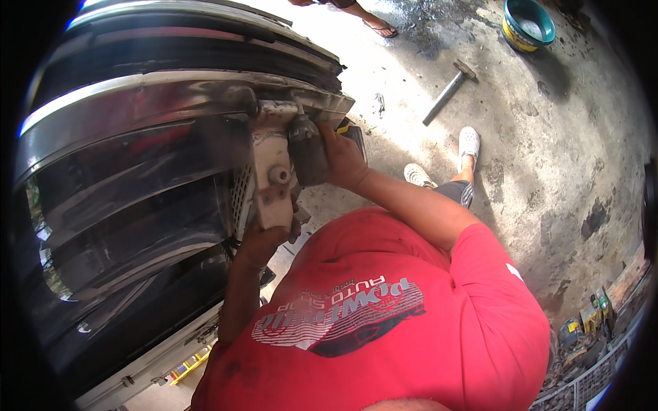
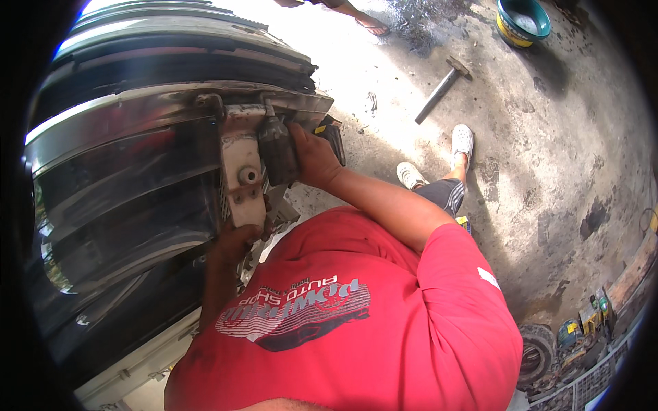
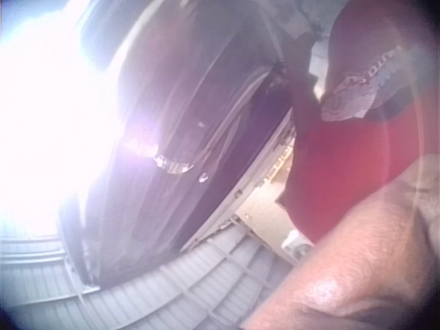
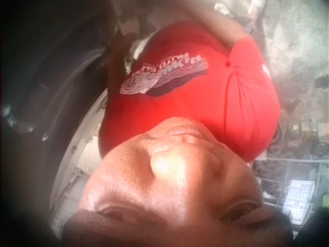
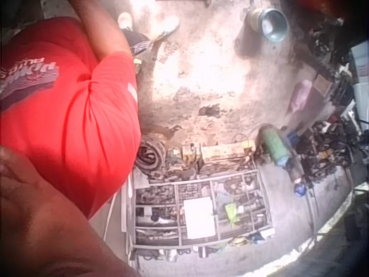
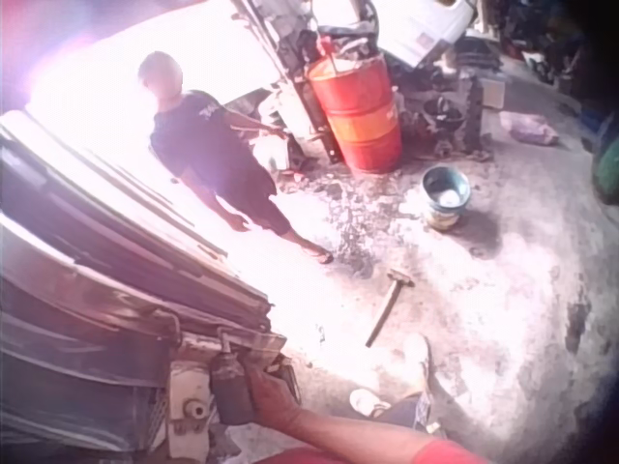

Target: The person uses a power drill to remove bolts from a vehicle's rear door hinge and detaches a plastic interior panel. They then walk to a bucket of parts on the floor and rummage through it to find a specific component.

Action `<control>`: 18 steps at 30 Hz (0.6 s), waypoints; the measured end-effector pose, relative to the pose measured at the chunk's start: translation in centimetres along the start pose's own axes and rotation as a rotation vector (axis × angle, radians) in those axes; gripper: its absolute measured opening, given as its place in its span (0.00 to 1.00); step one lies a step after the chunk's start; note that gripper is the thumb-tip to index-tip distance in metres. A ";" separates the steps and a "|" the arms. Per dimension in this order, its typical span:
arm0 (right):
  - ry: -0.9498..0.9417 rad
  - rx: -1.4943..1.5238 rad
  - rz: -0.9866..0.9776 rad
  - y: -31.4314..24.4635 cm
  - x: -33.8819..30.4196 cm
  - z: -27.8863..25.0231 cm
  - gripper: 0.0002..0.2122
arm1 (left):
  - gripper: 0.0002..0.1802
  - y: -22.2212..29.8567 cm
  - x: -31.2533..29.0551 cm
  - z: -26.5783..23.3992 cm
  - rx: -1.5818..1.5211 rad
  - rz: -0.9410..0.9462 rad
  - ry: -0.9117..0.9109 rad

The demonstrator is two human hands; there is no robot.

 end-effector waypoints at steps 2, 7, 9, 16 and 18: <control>-0.007 -0.005 0.008 0.1 0.0 0.1 0.41 | 0.32 -0.2 0.1 0.7 -0.041 0.037 0.002; 0.014 0.003 -0.018 -0.2 -0.2 -0.1 0.38 | 0.33 -1.2 0.2 0.2 -0.071 0.056 -0.067; 0.058 -0.010 -0.076 0.2 -0.1 -0.1 0.37 | 0.34 -1.3 0.2 0.4 -0.076 0.063 -0.046; 0.083 -0.067 -0.190 0.9 -0.5 -0.8 0.31 | 0.34 -2.7 -0.1 0.4 -0.073 0.074 -0.064; 0.092 -0.090 -0.193 0.6 -0.8 -1.0 0.30 | 0.34 -3.2 -0.2 0.5 -0.081 0.088 -0.072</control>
Point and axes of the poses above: each hand's wrist, its own x-axis towards the middle knuckle, its own z-axis out of the palm, y = z × x, the point moved 1 cm from there along x, towards the middle knuckle, and after that the axes turned 7 degrees about -y, right-handed, at the moved point
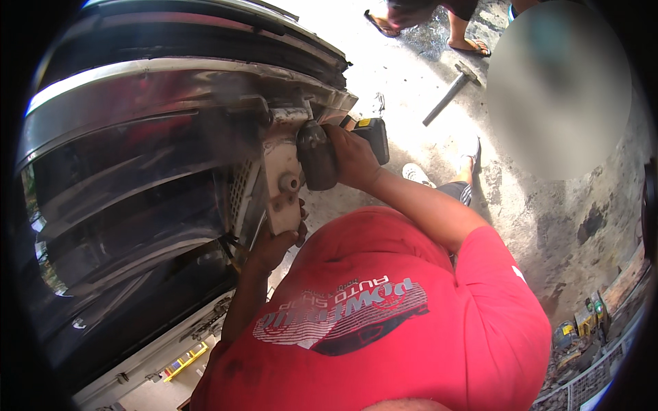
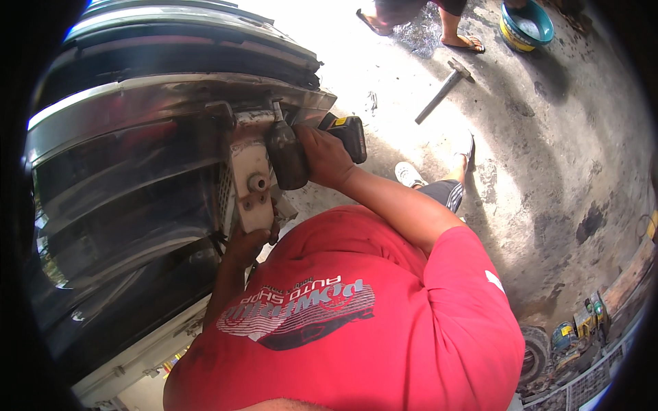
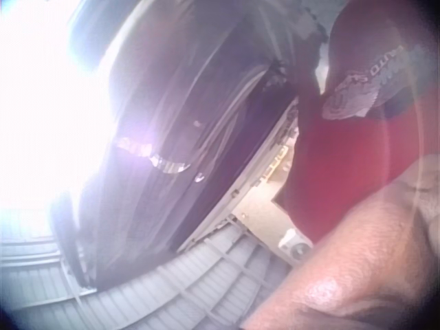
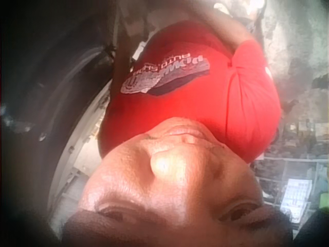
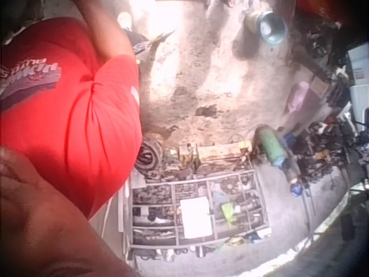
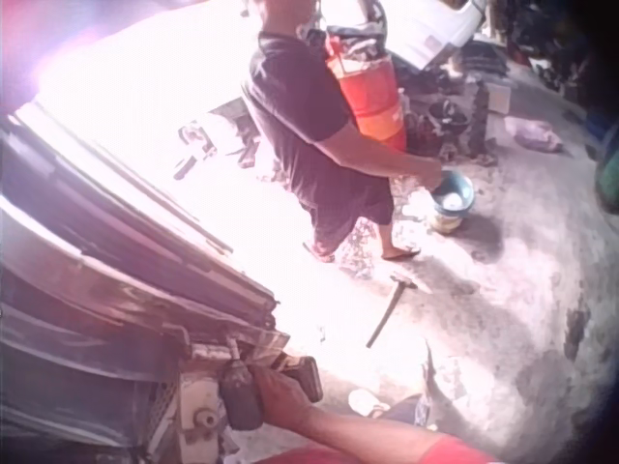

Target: The person uses a power drill to remove bolts from a vehicle's rear door hinge and detaches a plastic interior panel. They then walk to a bucket of parts on the floor and rummage through it to find a specific component.

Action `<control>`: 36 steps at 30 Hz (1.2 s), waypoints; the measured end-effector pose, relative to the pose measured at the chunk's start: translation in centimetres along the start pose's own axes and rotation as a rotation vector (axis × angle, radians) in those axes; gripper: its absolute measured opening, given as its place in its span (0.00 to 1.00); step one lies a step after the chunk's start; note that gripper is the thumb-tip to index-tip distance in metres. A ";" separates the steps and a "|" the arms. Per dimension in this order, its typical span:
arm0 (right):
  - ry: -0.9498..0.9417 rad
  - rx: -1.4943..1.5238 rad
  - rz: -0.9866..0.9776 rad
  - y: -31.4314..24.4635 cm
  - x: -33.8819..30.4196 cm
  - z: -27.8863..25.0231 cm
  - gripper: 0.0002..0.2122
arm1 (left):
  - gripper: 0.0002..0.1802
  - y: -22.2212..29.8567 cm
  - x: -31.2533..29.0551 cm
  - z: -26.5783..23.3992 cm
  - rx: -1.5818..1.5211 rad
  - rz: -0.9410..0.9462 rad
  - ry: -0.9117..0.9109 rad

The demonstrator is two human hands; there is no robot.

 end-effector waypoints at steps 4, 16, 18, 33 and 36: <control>-0.024 -0.014 -0.019 -0.5 -0.6 -0.9 0.28 | 0.34 -0.5 -0.7 0.4 -0.009 0.025 -0.010; -0.156 -0.110 -0.102 -4.2 -0.4 -3.1 0.29 | 0.35 -2.7 -4.0 0.6 -0.013 0.078 0.064; -0.188 -0.120 -0.100 -4.7 -0.3 -3.3 0.29 | 0.36 -3.3 -4.4 0.8 -0.014 0.093 0.081; -0.284 -0.187 -0.343 -10.2 2.9 -1.9 0.28 | 0.35 -6.6 -9.4 1.4 -0.164 0.313 0.153; -0.326 -0.192 -0.397 -11.1 3.3 -1.5 0.27 | 0.35 -7.5 -10.0 1.5 -0.201 0.379 0.151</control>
Point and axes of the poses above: each hand's wrist, its own x-axis towards the middle knuckle, its own z-axis out of the palm, y = z × x, the point moved 1 cm from there along x, towards the middle knuckle, and after that the axes turned 7 degrees about -y, right-handed, at the moved point
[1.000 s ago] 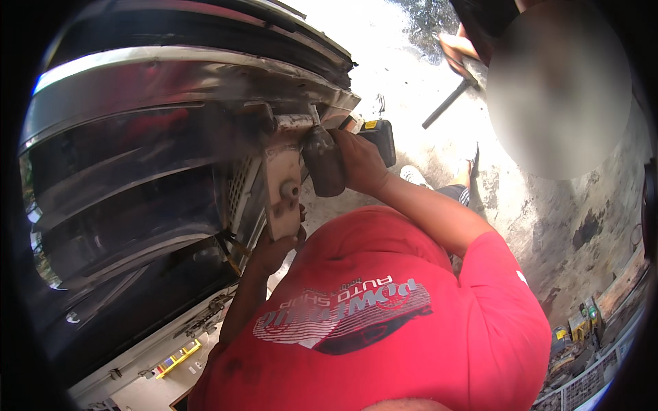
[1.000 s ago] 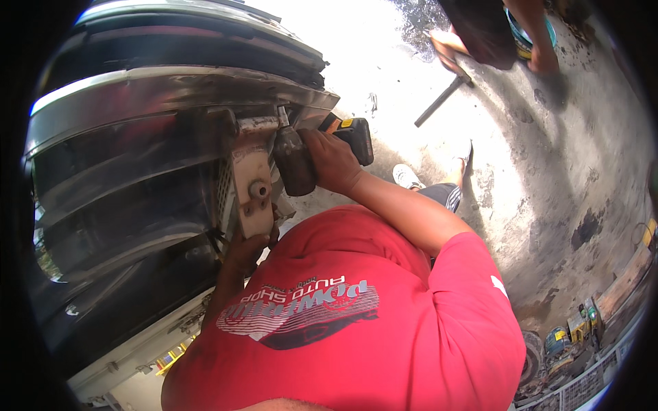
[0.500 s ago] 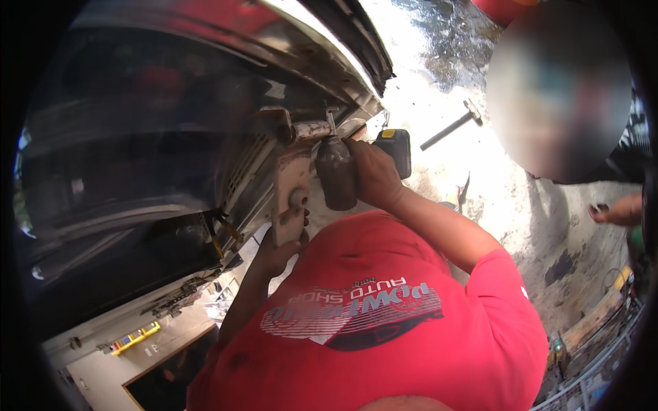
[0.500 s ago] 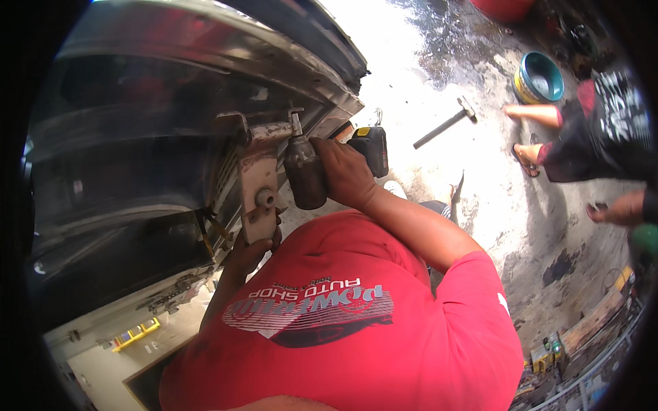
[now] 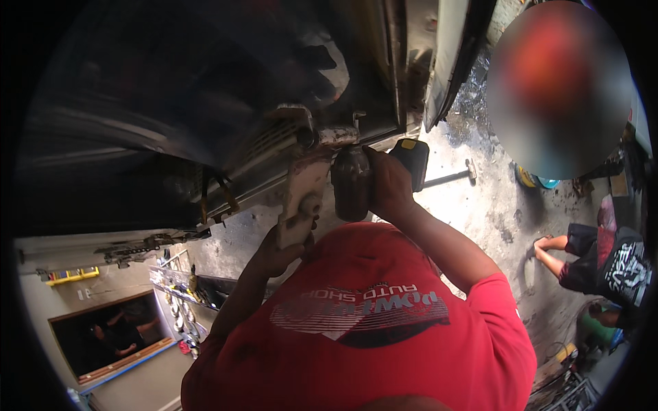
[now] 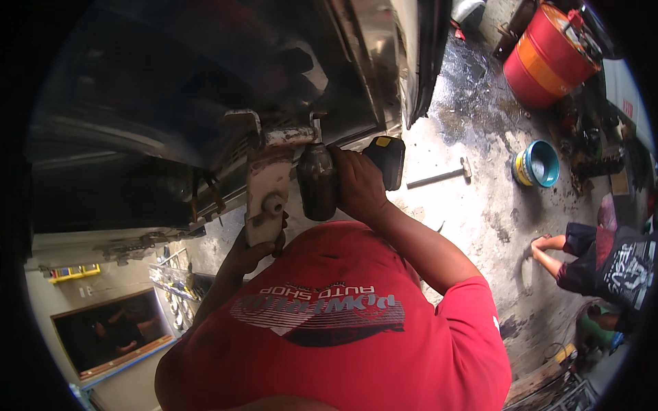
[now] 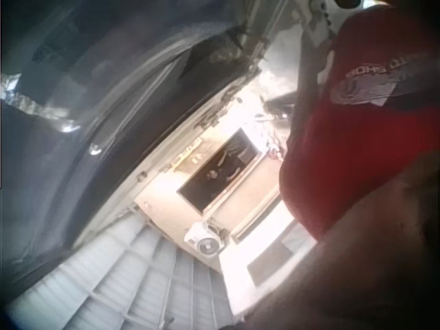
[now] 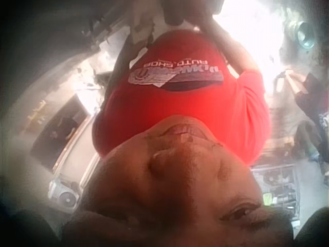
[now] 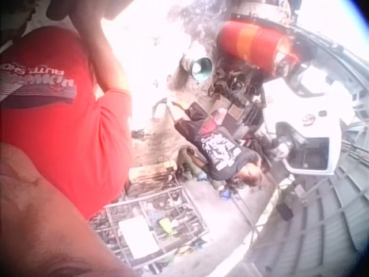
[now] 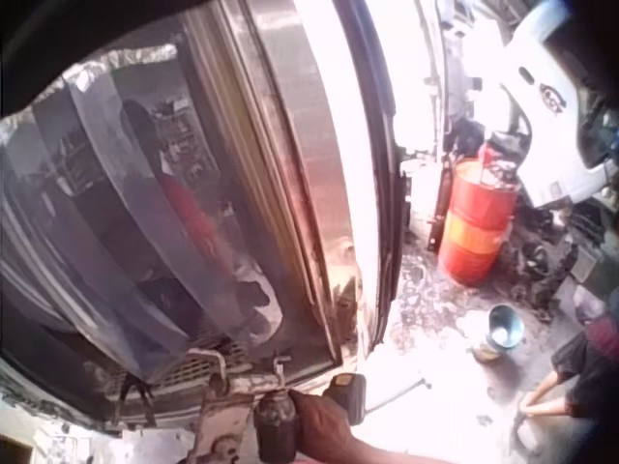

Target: The person uses a power drill to remove bolts from a vehicle's rear door hinge and detaches a plastic interior panel. They then walk to a bucket of parts on the floor and rummage through it to find a specific component.

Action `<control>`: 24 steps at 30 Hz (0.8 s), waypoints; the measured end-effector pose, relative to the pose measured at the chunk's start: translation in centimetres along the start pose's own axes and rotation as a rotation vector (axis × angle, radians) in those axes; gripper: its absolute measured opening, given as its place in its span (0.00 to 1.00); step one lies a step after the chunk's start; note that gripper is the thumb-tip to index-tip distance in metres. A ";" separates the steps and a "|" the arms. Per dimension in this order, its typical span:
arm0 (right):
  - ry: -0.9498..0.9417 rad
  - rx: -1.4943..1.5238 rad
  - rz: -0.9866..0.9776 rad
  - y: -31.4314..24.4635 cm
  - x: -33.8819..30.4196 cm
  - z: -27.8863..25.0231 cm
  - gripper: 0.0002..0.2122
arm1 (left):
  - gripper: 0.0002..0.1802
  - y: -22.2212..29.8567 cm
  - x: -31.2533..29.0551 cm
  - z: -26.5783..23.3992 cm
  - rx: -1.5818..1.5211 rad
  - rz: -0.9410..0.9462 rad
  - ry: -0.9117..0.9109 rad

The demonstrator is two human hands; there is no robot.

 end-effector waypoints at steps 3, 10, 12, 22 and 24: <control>0.011 -0.003 -0.068 -0.6 0.9 0.1 0.28 | 0.34 -0.6 -0.5 -0.2 -0.016 0.028 0.014; -0.038 -0.016 -0.120 -1.6 1.7 0.8 0.29 | 0.33 -1.0 -2.1 -1.3 -0.060 0.058 0.066; -0.048 -0.016 -0.138 -1.9 1.9 1.1 0.28 | 0.33 -0.8 -2.7 -1.9 -0.039 0.074 0.103; -0.151 0.124 -0.159 -4.0 3.2 3.2 0.34 | 0.37 0.3 -4.5 -3.9 0.136 0.144 0.233; -0.222 0.174 -0.104 -4.8 3.7 3.2 0.35 | 0.37 0.0 -4.6 -3.8 0.088 0.125 0.271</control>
Point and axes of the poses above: each hand's wrist, its own x-axis towards the middle knuckle, its own z-axis out of the palm, y = z × x, the point moved 1 cm from there along x, towards the middle knuckle, and after that the axes turned 7 degrees about -y, right-handed, at the moved point
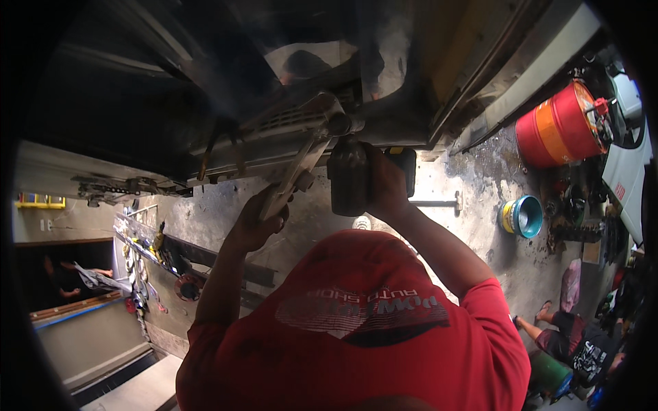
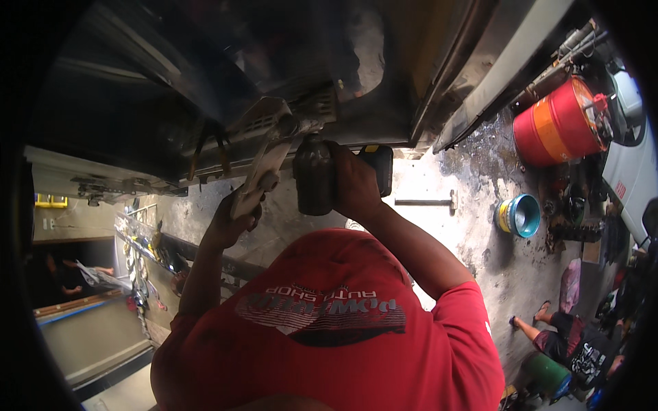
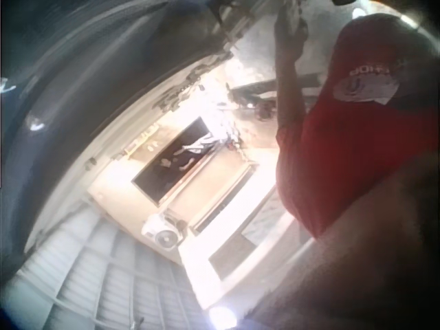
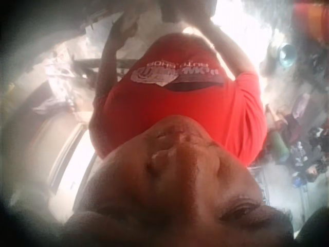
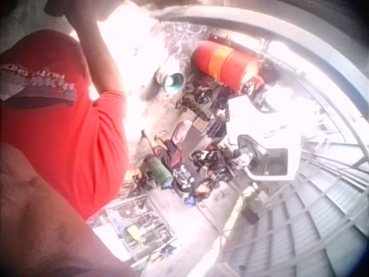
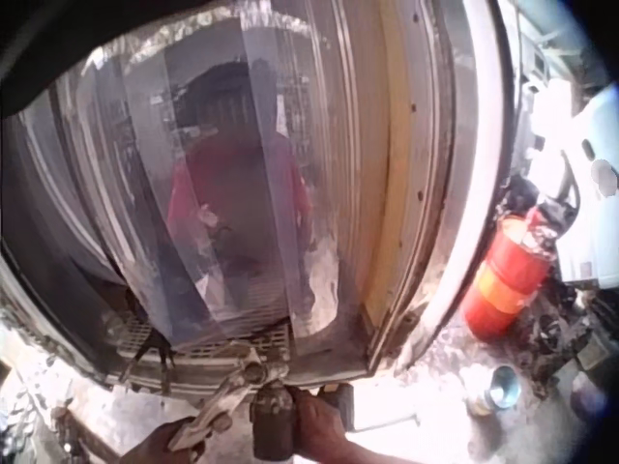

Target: The person uses a power drill to remove bolts from a vehicle's rear door hinge and detaches a plastic interior panel. They then walk to a bucket of parts on the floor and rummage through it to find a specific component.

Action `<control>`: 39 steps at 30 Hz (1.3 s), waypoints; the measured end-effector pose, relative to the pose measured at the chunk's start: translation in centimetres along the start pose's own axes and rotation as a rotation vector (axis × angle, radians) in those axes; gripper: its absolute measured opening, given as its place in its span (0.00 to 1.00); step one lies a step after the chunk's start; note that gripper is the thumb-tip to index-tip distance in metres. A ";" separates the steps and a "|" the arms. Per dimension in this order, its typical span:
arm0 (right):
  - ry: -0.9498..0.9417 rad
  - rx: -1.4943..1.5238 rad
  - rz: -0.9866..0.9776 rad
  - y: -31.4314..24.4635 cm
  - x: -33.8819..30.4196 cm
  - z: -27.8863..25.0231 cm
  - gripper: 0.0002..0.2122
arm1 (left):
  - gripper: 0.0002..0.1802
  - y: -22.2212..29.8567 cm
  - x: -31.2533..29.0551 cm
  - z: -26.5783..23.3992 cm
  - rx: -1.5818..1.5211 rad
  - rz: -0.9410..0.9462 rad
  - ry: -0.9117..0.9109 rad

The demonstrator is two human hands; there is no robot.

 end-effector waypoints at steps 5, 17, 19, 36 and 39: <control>-0.158 0.089 0.064 -0.3 0.5 0.5 0.38 | 0.37 -0.8 -1.4 -1.3 -0.109 -0.052 0.082; -0.343 0.779 0.425 -1.2 0.3 1.8 0.35 | 0.39 0.3 -6.3 -3.4 -0.029 0.146 0.138; -0.343 0.897 0.492 -2.3 0.9 1.3 0.32 | 0.39 -0.5 -6.6 -3.4 -0.094 0.174 0.116; -0.344 1.707 1.097 -7.7 5.5 -4.0 0.24 | 0.40 -2.7 -5.6 -7.1 -0.224 0.313 0.269; -0.323 1.601 0.830 -5.5 3.9 -3.1 0.26 | 0.39 -2.7 -5.1 -7.3 -0.234 0.319 0.284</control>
Point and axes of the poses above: each hand's wrist, its own x-axis towards the middle knuckle, its own z-axis out of the palm, y = z × x, the point moved 1 cm from there along x, towards the middle knuckle, and after that the axes turned 7 degrees about -y, right-handed, at the moved point
